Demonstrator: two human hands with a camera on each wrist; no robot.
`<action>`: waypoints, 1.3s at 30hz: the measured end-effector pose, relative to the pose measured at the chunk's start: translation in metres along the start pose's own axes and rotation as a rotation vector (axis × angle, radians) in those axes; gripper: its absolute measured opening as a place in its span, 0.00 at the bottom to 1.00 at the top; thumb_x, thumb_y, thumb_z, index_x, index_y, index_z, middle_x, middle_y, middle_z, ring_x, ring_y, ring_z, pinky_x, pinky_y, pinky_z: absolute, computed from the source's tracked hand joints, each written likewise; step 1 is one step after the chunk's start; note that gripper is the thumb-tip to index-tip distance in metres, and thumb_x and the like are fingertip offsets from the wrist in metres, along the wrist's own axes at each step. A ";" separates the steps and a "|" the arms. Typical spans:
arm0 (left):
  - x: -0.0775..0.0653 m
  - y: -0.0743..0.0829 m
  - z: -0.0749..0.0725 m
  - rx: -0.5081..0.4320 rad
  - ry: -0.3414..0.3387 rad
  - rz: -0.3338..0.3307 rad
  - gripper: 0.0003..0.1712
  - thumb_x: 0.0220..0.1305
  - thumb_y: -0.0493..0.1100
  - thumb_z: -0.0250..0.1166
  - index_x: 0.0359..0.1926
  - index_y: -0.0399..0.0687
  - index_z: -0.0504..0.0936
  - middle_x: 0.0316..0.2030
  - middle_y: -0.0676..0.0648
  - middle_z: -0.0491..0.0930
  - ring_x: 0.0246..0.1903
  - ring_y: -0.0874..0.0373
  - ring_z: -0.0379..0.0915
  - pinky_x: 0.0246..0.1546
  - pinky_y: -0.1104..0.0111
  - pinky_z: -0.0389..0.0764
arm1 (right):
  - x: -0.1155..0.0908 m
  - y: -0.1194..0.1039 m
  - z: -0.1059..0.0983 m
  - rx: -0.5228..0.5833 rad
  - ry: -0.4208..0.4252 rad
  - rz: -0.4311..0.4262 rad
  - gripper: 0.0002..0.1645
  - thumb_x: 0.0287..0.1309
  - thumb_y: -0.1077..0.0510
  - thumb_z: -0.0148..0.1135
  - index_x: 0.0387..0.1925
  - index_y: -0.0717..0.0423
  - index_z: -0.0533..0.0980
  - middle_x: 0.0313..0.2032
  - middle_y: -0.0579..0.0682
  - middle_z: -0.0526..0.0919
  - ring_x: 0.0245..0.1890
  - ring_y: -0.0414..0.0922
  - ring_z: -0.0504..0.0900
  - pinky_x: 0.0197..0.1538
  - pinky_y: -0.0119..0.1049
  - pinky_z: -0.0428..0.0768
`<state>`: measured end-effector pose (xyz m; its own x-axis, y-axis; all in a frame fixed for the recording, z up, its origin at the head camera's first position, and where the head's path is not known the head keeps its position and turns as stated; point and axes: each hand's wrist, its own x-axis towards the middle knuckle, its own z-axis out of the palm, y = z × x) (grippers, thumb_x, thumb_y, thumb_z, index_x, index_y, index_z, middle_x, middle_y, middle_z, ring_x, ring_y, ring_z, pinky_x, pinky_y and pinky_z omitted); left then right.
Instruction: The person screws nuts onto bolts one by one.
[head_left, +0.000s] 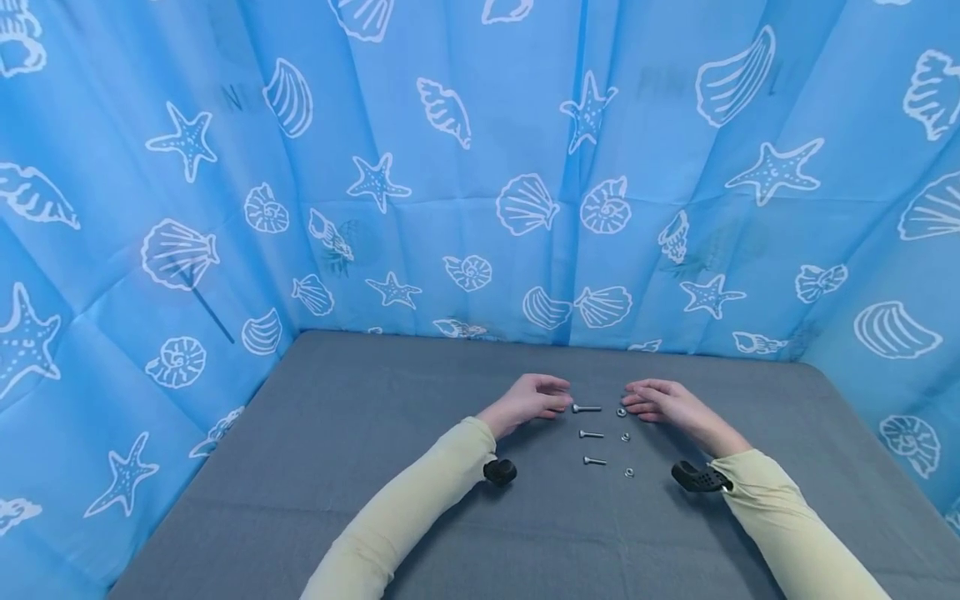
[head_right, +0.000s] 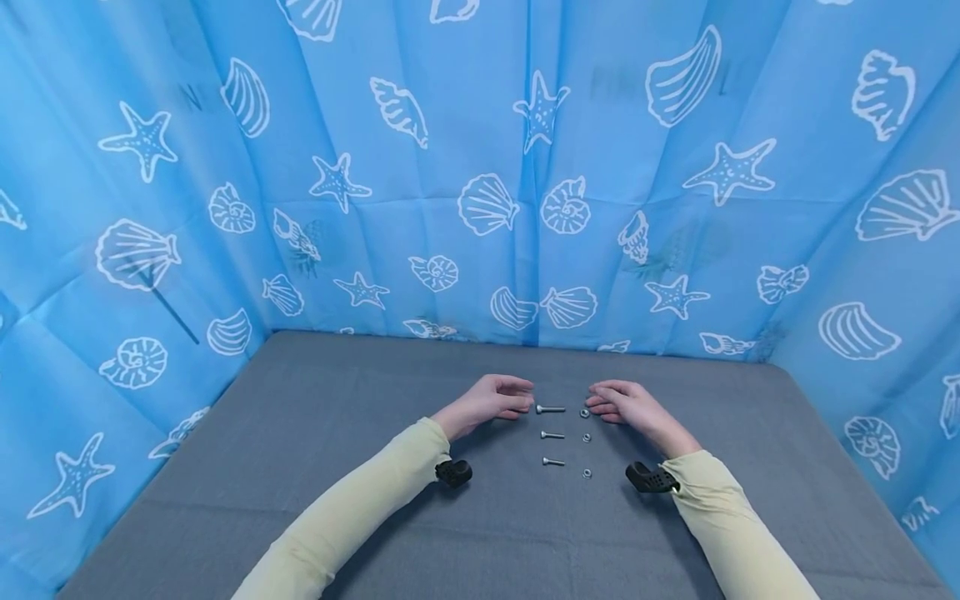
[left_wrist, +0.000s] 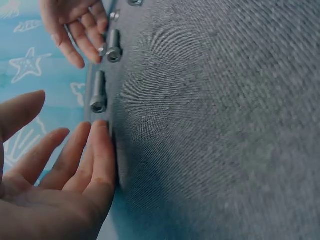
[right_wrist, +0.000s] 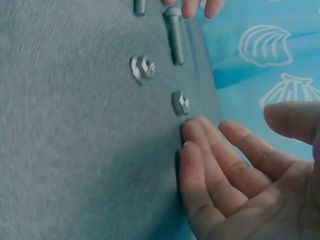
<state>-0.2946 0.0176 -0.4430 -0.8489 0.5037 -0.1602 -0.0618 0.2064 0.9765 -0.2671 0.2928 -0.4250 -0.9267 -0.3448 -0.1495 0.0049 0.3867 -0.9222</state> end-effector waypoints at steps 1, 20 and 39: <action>0.001 0.000 0.001 0.013 0.014 0.001 0.25 0.63 0.43 0.66 0.60 0.38 0.75 0.44 0.49 0.81 0.44 0.57 0.79 0.45 0.64 0.82 | 0.000 0.001 0.000 -0.008 -0.007 -0.005 0.28 0.75 0.59 0.39 0.62 0.82 0.57 0.54 0.72 0.74 0.52 0.54 0.78 0.52 0.40 0.80; 0.020 -0.001 0.018 0.223 0.216 -0.073 0.11 0.49 0.38 0.76 0.37 0.45 0.87 0.30 0.53 0.80 0.29 0.62 0.75 0.29 0.70 0.81 | 0.017 0.014 -0.005 -0.185 -0.067 -0.020 0.22 0.56 0.65 0.66 0.50 0.75 0.72 0.38 0.58 0.79 0.33 0.41 0.77 0.34 0.31 0.79; 0.022 0.002 0.028 0.476 0.315 -0.090 0.09 0.46 0.45 0.78 0.21 0.57 0.84 0.25 0.58 0.78 0.30 0.61 0.71 0.33 0.66 0.75 | 0.026 0.013 -0.001 -0.354 -0.022 -0.060 0.10 0.56 0.63 0.67 0.38 0.67 0.80 0.30 0.50 0.79 0.31 0.44 0.75 0.32 0.32 0.76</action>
<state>-0.2991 0.0526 -0.4484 -0.9712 0.2075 -0.1172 0.0405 0.6283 0.7769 -0.2916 0.2897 -0.4404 -0.9131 -0.3926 -0.1100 -0.1834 0.6365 -0.7491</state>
